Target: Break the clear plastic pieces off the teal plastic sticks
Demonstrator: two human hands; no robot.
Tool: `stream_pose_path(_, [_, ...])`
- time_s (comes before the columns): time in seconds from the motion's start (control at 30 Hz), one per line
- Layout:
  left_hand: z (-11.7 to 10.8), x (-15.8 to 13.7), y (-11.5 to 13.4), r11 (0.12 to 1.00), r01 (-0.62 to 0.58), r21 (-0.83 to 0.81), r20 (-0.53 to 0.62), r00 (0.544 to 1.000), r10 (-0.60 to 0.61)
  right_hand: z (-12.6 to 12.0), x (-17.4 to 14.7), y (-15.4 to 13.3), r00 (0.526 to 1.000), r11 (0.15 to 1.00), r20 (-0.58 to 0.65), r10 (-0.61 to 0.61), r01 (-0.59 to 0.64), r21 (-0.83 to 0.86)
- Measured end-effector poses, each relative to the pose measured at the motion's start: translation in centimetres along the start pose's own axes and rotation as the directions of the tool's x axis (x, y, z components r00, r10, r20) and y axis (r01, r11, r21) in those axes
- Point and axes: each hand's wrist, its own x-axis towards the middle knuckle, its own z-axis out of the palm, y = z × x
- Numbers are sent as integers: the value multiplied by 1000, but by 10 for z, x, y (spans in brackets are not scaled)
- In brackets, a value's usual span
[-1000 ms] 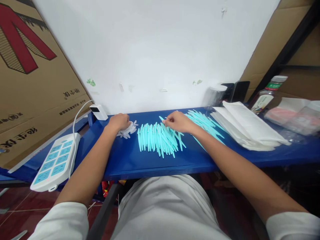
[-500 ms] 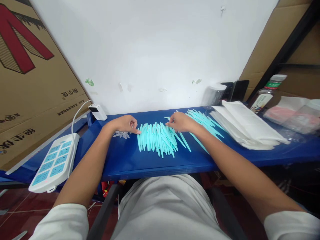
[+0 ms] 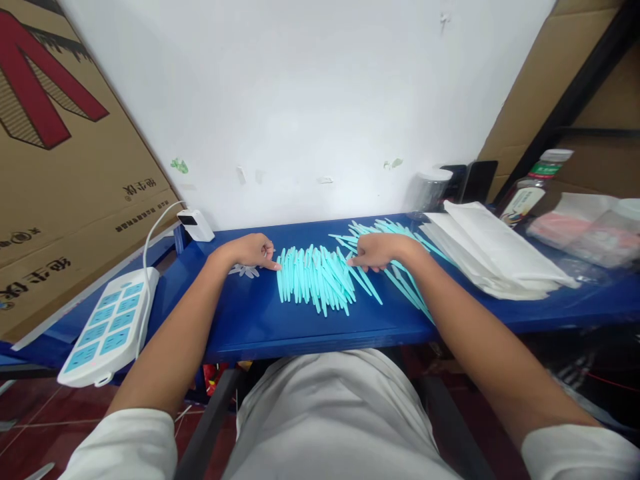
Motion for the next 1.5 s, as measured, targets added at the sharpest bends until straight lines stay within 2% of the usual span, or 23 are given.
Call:
stream_pose_path(0.17, [3,4,-4,1000,5,-2,-11,1000,-5,4,0,-7,995,996,56,-82,80,36])
stream_pose_path(0.33, [3,3,-2,1000,12,-7,-6,1000,-13,9,7,-7,991,988,37,-129,125,87])
stream_pose_path(0.57, [2,2,1,1000,1,2,-18,1000,0,10,10,-8,994,994,-13,-107,107,32])
stream_pose_path(0.8, [2,-1,9,1000,9,-17,-101,995,-11,10,11,-9,997,999,-64,-33,33,-6])
stream_pose_path(1.17, [5,3,3,1000,18,25,-119,993,-15,8,4,-8,999,998,-9,-49,48,-50])
stream_pose_path(1.37, [3,0,9,998,65,25,-117,991,-62,8,8,-6,997,996,19,-77,76,44])
stream_pose_path(1.5, [3,1,9,997,55,51,-128,991,-48,6,7,-4,985,984,78,-154,146,103])
